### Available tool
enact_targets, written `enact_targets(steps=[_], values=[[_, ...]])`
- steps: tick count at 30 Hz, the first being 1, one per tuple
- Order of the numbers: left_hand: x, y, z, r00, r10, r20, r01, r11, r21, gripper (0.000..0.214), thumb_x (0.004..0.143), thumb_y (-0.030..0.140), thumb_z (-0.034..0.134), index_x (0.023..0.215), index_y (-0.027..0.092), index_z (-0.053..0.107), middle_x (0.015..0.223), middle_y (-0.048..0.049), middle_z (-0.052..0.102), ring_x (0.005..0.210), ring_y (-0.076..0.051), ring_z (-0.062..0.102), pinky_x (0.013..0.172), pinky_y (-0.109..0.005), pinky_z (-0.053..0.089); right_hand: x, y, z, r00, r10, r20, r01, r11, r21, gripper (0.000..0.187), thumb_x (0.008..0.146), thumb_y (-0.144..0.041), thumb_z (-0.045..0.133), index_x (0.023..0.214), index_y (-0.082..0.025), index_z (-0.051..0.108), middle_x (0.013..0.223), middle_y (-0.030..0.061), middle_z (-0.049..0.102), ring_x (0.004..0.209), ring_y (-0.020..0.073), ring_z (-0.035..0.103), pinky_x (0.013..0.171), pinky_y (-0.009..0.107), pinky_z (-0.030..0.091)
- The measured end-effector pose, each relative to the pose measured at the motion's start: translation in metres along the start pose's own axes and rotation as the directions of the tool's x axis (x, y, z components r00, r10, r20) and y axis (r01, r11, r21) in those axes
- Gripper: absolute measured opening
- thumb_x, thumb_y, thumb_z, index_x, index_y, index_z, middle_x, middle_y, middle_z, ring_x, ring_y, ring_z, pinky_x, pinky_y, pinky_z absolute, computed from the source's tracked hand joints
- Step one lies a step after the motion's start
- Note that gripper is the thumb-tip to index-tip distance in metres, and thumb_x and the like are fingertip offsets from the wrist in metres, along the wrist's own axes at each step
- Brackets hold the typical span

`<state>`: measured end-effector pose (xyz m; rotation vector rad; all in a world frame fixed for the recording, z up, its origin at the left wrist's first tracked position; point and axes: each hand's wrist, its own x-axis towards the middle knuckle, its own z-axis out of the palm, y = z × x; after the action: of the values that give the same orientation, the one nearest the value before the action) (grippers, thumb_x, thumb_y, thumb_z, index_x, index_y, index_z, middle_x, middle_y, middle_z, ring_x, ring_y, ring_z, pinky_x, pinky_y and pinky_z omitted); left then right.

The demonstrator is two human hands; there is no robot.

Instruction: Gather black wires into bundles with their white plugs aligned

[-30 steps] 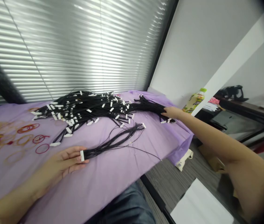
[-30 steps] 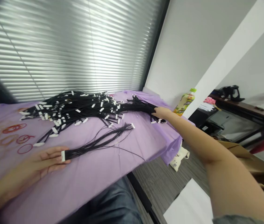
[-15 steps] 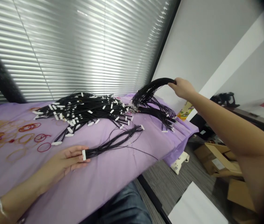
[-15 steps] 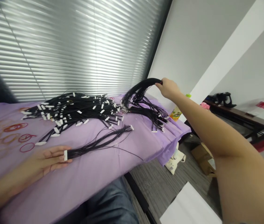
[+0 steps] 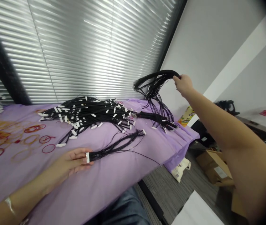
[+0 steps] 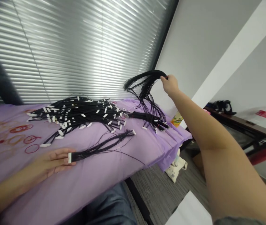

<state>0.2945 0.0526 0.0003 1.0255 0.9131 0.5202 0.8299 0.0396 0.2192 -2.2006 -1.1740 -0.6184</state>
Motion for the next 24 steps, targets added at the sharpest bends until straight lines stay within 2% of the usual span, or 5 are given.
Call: enact_targets(steps=[5, 10, 17, 20, 24], values=[[0.003, 0.001, -0.001, 1.0, -0.018, -0.004, 0.018, 1.0, 0.015, 0.062, 0.047, 0.024, 0.094, 0.103, 0.015, 0.068, 0.095, -0.0049, 0.075, 0.087, -0.025, 0.075, 0.079, -0.029, 0.061, -0.013, 0.0, -0.007, 0.994, 0.1, -0.041, -0.103, 0.993, -0.066, 0.044, 0.105, -0.04, 0.026, 0.116, -0.008, 0.054, 0.107, 0.0205, 0.063, 0.091, 0.0214, 0.059, 0.081, 0.033, 0.044], [0.002, 0.002, 0.002, 1.0, -0.023, -0.011, 0.023, 1.0, 0.0, 0.069, 0.039, 0.027, 0.097, 0.1, 0.015, 0.068, 0.09, -0.0043, 0.075, 0.086, -0.027, 0.075, 0.078, -0.03, 0.062, -0.075, 0.022, 0.02, 0.97, 0.063, 0.236, -0.026, 0.987, -0.158, 0.037, 0.102, -0.042, 0.041, 0.109, -0.011, 0.06, 0.1, 0.015, 0.067, 0.089, 0.0235, 0.062, 0.075, 0.032, 0.045], [-0.012, 0.016, 0.014, 0.994, -0.054, -0.098, 0.058, 0.998, 0.036, 0.081, 0.032, 0.034, 0.098, 0.104, 0.013, 0.067, 0.112, -0.0109, 0.073, 0.097, -0.031, 0.073, 0.079, -0.029, 0.062, -0.16, 0.069, 0.062, 0.749, 0.031, 0.662, 0.193, 0.946, -0.262, 0.026, 0.093, -0.037, 0.063, 0.101, -0.012, 0.065, 0.094, 0.0054, 0.067, 0.081, 0.0146, 0.062, 0.081, 0.032, 0.052], [-0.014, 0.017, 0.013, 0.994, -0.047, -0.094, 0.052, 0.998, 0.045, 0.071, 0.036, 0.031, 0.098, 0.099, 0.016, 0.07, 0.109, -0.0082, 0.074, 0.098, -0.031, 0.073, 0.081, -0.03, 0.062, -0.168, 0.063, 0.075, 0.731, -0.019, 0.682, 0.269, 0.927, -0.263, 0.029, 0.092, -0.035, 0.066, 0.11, -0.012, 0.064, 0.112, 0.0099, 0.064, 0.102, 0.0194, 0.062, 0.094, 0.04, 0.051], [-0.012, 0.013, 0.01, 0.998, -0.029, -0.06, 0.031, 0.999, 0.039, 0.057, 0.043, 0.028, 0.096, 0.095, 0.02, 0.073, 0.104, -0.0048, 0.075, 0.098, -0.028, 0.073, 0.085, -0.03, 0.062, -0.162, 0.024, 0.097, 0.742, -0.17, 0.648, 0.352, 0.922, -0.161, 0.055, 0.092, -0.032, 0.066, 0.141, -0.016, 0.047, 0.145, 0.013, 0.045, 0.13, 0.0261, 0.047, 0.109, 0.045, 0.042]])
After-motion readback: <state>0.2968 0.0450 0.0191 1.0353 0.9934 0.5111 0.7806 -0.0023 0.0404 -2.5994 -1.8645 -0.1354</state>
